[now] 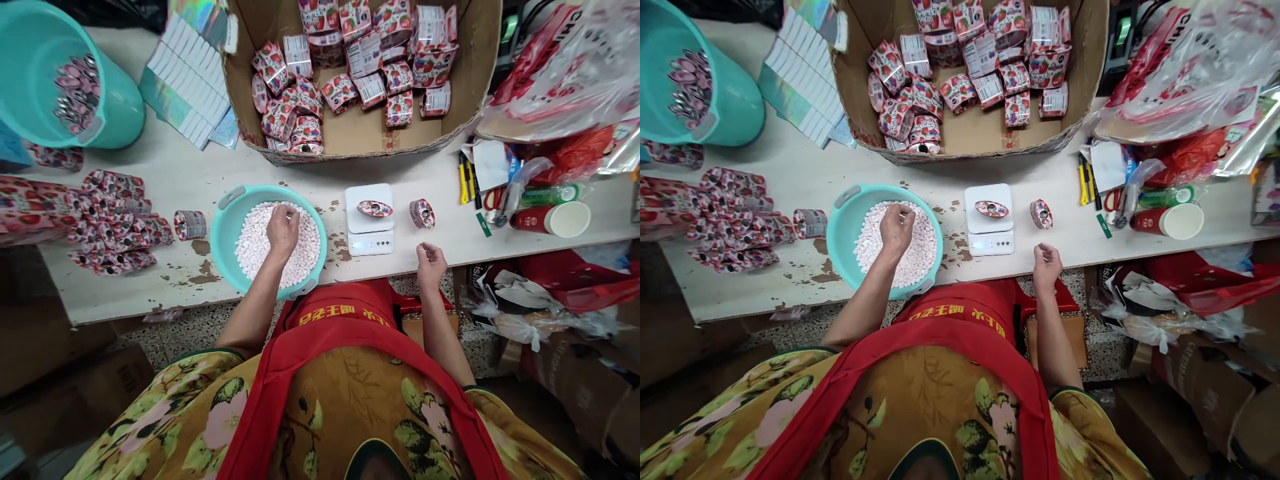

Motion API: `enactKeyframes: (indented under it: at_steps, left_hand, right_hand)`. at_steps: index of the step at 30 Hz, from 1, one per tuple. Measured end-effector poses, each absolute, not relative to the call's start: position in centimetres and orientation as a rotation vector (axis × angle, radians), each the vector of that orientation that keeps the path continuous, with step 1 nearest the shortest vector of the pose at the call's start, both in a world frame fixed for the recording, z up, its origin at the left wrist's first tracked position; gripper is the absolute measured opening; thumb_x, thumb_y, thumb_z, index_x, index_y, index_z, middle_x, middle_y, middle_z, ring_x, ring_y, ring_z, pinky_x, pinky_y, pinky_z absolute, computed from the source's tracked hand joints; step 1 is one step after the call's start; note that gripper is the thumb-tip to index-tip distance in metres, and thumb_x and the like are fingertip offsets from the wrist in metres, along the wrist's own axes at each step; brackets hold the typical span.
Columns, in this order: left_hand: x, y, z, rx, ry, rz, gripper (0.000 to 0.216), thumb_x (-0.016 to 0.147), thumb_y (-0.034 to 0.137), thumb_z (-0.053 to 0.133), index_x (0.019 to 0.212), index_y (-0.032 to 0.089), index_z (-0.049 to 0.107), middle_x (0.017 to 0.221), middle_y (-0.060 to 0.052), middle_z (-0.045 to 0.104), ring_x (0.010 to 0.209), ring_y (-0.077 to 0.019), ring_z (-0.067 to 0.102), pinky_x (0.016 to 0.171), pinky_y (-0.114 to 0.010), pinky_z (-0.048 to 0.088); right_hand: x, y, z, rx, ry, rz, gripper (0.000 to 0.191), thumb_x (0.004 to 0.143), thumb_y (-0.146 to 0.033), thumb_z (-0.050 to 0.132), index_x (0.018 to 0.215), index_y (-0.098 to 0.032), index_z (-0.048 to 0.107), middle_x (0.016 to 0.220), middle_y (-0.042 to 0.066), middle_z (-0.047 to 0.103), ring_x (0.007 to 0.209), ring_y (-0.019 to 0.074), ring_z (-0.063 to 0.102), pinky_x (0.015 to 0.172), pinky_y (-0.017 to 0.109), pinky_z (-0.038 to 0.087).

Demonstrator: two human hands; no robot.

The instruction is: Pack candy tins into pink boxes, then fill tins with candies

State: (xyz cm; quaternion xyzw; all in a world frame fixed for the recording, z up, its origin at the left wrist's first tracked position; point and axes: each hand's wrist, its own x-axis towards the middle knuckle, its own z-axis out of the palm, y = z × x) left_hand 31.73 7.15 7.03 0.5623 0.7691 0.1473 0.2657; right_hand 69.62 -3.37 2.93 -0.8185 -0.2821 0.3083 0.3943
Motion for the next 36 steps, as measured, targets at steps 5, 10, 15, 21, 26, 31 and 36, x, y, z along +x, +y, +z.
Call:
enactKeyframes:
  at_steps: [5,10,15,21,26,31,36]
  left_hand:
    - [30.5,4.6,6.3,1.566,1.762,-0.075,0.02,0.084,0.03,0.066,0.099,0.019,0.071,0.109,-0.012,0.07,0.091,-0.0278,0.066,0.084,-0.038,0.05]
    - [29.6,3.5,6.7,1.374,1.874,0.208,0.012,0.083,0.026,0.061,0.086,0.02,0.071,0.095,-0.009,0.072,0.09,-0.0255,0.066,0.086,-0.037,0.049]
    - [27.4,3.8,6.7,0.514,1.61,0.689,0.017,0.075,0.03,0.068,0.082,0.018,0.059,0.071,0.0,0.058,0.053,-0.0099,0.047,0.05,-0.023,0.036]
    - [27.7,5.3,8.9,0.284,1.366,0.765,0.025,0.08,0.038,0.067,0.091,0.018,0.057,0.07,0.002,0.051,0.048,-0.0054,0.036,0.043,-0.018,0.014]
    - [35.7,8.6,11.3,0.816,1.337,0.581,0.022,0.087,0.04,0.065,0.091,0.02,0.055,0.067,0.004,0.046,0.053,-0.0085,0.037,0.05,-0.02,0.025]
    - [45.2,12.4,11.3,1.593,1.446,0.203,0.019,0.095,0.039,0.062,0.088,0.021,0.06,0.086,-0.005,0.069,0.085,-0.0223,0.063,0.075,-0.03,0.041]
    - [48.5,13.6,9.7,1.877,1.497,-0.136,0.029,0.093,0.047,0.067,0.109,0.023,0.063,0.1,-0.012,0.075,0.093,-0.0311,0.068,0.077,-0.034,0.041]
  right_hand:
    - [69.3,-2.7,2.7,-2.05,-0.749,0.829,0.05,0.072,-0.056,0.07,0.101,-0.015,0.068,0.101,0.011,0.072,0.087,0.019,0.063,0.084,0.036,0.053]
    - [68.6,-1.9,2.4,-2.023,-0.794,0.857,0.051,0.073,-0.057,0.069,0.102,-0.015,0.068,0.1,0.009,0.071,0.086,0.0179,0.062,0.086,0.036,0.053]
    - [68.3,-1.5,2.5,-2.002,-0.777,0.876,0.05,0.072,-0.055,0.071,0.1,-0.015,0.068,0.098,0.009,0.071,0.085,0.0175,0.061,0.086,0.036,0.052]
    - [68.8,-2.0,2.5,-1.999,-0.753,0.861,0.047,0.073,-0.054,0.071,0.1,-0.015,0.068,0.096,0.008,0.071,0.084,0.0178,0.062,0.086,0.037,0.052]
    - [69.5,-2.7,2.0,-1.988,-0.681,0.844,0.048,0.072,-0.053,0.073,0.1,-0.014,0.069,0.097,0.009,0.072,0.085,0.0184,0.064,0.089,0.039,0.052]
    - [70.2,-3.2,2.0,-1.984,-0.654,0.847,0.047,0.073,-0.053,0.073,0.101,-0.015,0.07,0.099,0.009,0.073,0.086,0.0186,0.065,0.091,0.039,0.053]
    - [71.5,-4.0,1.9,-2.002,-0.585,0.828,0.047,0.073,-0.051,0.073,0.102,-0.014,0.07,0.101,0.009,0.074,0.088,0.0184,0.065,0.091,0.039,0.053]
